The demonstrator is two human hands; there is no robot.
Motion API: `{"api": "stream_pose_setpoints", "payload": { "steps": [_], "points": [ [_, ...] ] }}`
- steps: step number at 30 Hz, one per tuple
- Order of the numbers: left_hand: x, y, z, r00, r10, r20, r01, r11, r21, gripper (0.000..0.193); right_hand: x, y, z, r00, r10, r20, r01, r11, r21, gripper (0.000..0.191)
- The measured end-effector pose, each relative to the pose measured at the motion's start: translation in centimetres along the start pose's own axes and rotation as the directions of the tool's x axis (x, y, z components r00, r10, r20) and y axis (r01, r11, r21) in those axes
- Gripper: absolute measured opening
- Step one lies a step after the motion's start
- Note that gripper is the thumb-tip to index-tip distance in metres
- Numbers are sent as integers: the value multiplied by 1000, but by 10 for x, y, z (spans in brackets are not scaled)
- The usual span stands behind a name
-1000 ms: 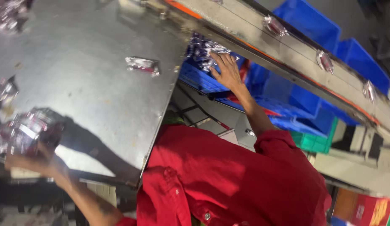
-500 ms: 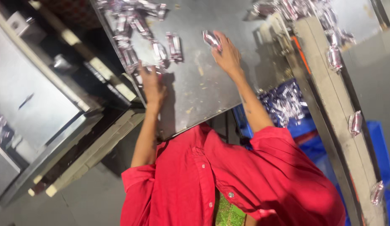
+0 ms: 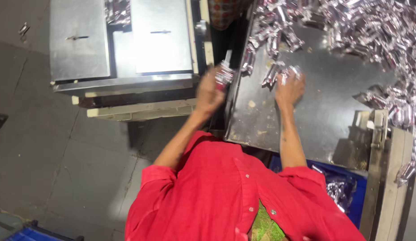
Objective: The person repeatedly picks up small foil-wrapped items from a metal table and places them into a blue bin. The action is continuous and repetitive throughout the clip.
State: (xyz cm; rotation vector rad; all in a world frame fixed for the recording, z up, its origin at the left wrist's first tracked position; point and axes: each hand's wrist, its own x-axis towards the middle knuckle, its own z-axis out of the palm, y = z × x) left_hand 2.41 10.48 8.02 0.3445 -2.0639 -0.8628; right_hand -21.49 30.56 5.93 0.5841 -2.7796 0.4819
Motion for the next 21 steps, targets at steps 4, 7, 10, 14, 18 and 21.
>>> {"api": "stream_pose_setpoints", "payload": {
  "steps": [4,7,10,14,18,21],
  "points": [
    [32,-44,-123,952,-123,-279,180,965,189,40,-35,30,3,986,-11,-166,0,998,-65,49],
    [50,-82,-197,759,-376,-531,494,864,96,41,-55,48,-2,984,71,-161,-79,996,-41,60],
    [56,-110,-228,646,-477,-597,602,798,14,59,-68,59,-6,976,32,-215,-52,995,-87,80],
    [55,-131,-202,755,-534,-381,613,367,700,84,-77,63,-6,986,103,-128,-110,993,-48,73],
    [53,-140,-169,744,-598,-300,609,421,672,91,-69,66,-5,993,58,-101,-65,996,-64,77],
    [53,-129,-145,791,-523,-317,593,529,607,94,-56,70,-9,989,-16,-144,7,998,-60,77]
  ]
}}
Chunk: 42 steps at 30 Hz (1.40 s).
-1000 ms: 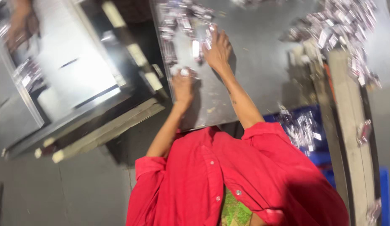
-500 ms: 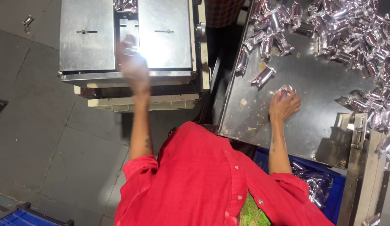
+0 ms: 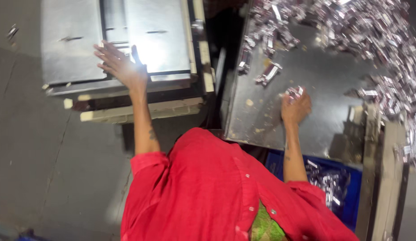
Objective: The person repeatedly picks up small foil-wrapped items from a metal table and places them into a blue bin. The action is continuous and repetitive throughout the clip.
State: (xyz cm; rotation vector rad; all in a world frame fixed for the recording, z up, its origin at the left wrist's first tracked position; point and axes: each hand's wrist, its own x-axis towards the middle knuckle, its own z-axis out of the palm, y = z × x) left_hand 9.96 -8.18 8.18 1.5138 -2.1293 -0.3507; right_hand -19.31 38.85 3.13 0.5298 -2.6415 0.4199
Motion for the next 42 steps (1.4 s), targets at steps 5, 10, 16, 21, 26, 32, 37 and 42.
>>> {"api": "stream_pose_setpoints", "payload": {
  "steps": [5,10,16,21,26,32,37,42],
  "points": [
    [-77,100,41,796,586,150,-493,772,-400,104,6,-9,-7,996,-59,64,43,974,221,57],
    [-192,223,112,263,908,328,-573,420,-704,112,19,2,-21,861,-373,345,166,849,502,71],
    [-263,273,157,10,970,245,-782,160,-602,111,85,30,-36,846,-412,338,176,815,553,64],
    [-282,269,161,16,949,315,-818,194,-542,102,124,-21,-8,631,-752,192,567,616,547,70],
    [-263,232,128,162,939,304,-572,340,-747,87,158,-71,-4,670,-699,251,533,688,493,39],
    [-187,148,34,591,804,71,-596,494,-633,90,228,-95,-3,932,-362,-7,319,814,486,36],
    [-110,74,-33,970,192,147,-57,770,-636,56,201,-100,16,915,-356,190,268,888,373,62],
    [-21,2,-60,958,-68,-277,-55,910,-412,93,111,-81,23,938,-321,135,307,945,110,73]
  ]
}}
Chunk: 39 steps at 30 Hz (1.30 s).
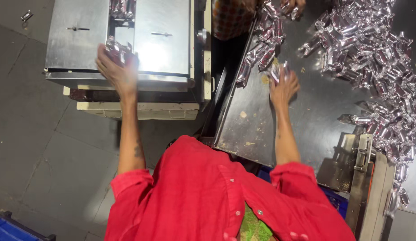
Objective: The person repeatedly picks up small foil-wrapped items from a metal table and places them into a blue bin. The action is continuous and repetitive throughout the clip.
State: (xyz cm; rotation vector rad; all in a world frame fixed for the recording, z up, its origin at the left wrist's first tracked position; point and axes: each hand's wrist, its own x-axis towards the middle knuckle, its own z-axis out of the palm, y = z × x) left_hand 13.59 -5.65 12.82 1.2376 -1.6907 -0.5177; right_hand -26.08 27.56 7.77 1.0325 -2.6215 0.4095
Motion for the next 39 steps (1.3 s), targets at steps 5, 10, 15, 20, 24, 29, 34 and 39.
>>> {"api": "stream_pose_setpoints", "payload": {
  "steps": [5,10,15,20,24,29,34,39],
  "points": [
    [64,-22,29,999,5,-42,7,965,264,107,-74,23,2,991,133,15,-131,987,-89,79],
    [57,-29,57,990,-137,-19,135,924,359,107,-137,50,-10,953,301,28,-294,945,-140,79],
    [25,-40,63,992,-65,107,-11,803,596,84,-188,70,-21,889,458,-20,-453,872,-185,81],
    [21,-27,63,910,-352,217,172,799,576,77,-182,89,-27,845,533,45,-524,842,-129,83],
    [-26,20,86,973,14,229,-94,935,341,80,-146,91,-23,850,518,97,-516,855,-38,82],
    [-159,104,164,403,335,851,-353,915,-193,107,-122,60,-9,958,269,96,-275,960,51,82],
    [-277,156,222,-82,694,715,-657,502,-563,117,-113,71,-25,916,-240,320,97,910,404,86],
    [-316,172,230,-99,605,790,-662,552,-506,87,-113,201,-80,975,63,211,-103,977,185,97]
  ]
}}
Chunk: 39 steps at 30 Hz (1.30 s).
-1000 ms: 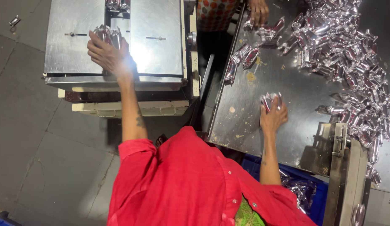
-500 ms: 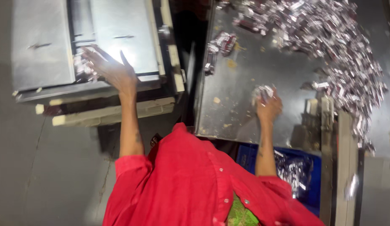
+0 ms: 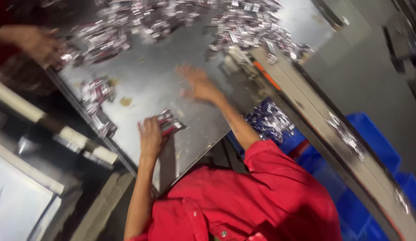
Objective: The person repeatedly picks up small foil-wrapped items from a metal table and places them into a blue bin. The action is continuous and repetitive throughout the clip.
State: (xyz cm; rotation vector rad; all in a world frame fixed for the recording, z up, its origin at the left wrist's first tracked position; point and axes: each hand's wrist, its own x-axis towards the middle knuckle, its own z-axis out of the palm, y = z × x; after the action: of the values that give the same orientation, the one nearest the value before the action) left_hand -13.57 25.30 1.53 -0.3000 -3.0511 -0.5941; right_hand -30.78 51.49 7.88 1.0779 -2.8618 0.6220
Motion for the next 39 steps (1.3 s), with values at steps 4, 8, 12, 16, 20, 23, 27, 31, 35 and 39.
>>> {"api": "stream_pose_setpoints", "payload": {
  "steps": [4,8,12,16,20,23,27,31,35,39],
  "points": [
    [-5,7,-14,998,-43,-37,39,993,-108,82,-28,146,-96,624,566,-538,-652,757,40,99],
    [-16,10,-38,977,-190,98,194,980,-34,76,-61,240,-162,126,874,-470,-931,268,249,101],
    [-33,6,-62,897,-442,-4,416,846,-334,85,-31,273,-157,131,958,-257,-942,201,270,102],
    [-59,-11,-78,769,-631,-106,506,701,-502,93,43,286,-138,247,953,-177,-926,286,248,104],
    [-84,-30,-80,695,-697,-178,555,677,-483,89,115,293,-113,408,905,-119,-878,424,220,106],
    [-95,-43,-77,643,-735,-217,388,556,-735,85,158,278,-81,524,847,-88,-824,531,197,108],
    [-105,-66,-86,607,-733,-306,176,500,-848,87,192,216,-37,695,712,-101,-695,701,157,106],
    [-133,-92,-122,430,-775,-463,222,588,-778,96,175,126,21,862,490,-129,-494,869,2,87],
    [-183,-123,-175,139,-811,-569,515,550,-658,91,144,45,76,947,269,-177,-287,953,-91,65],
    [-247,-187,-218,-57,-664,-746,816,399,-418,100,99,-12,104,966,156,-205,-179,979,-95,56]
  ]
}}
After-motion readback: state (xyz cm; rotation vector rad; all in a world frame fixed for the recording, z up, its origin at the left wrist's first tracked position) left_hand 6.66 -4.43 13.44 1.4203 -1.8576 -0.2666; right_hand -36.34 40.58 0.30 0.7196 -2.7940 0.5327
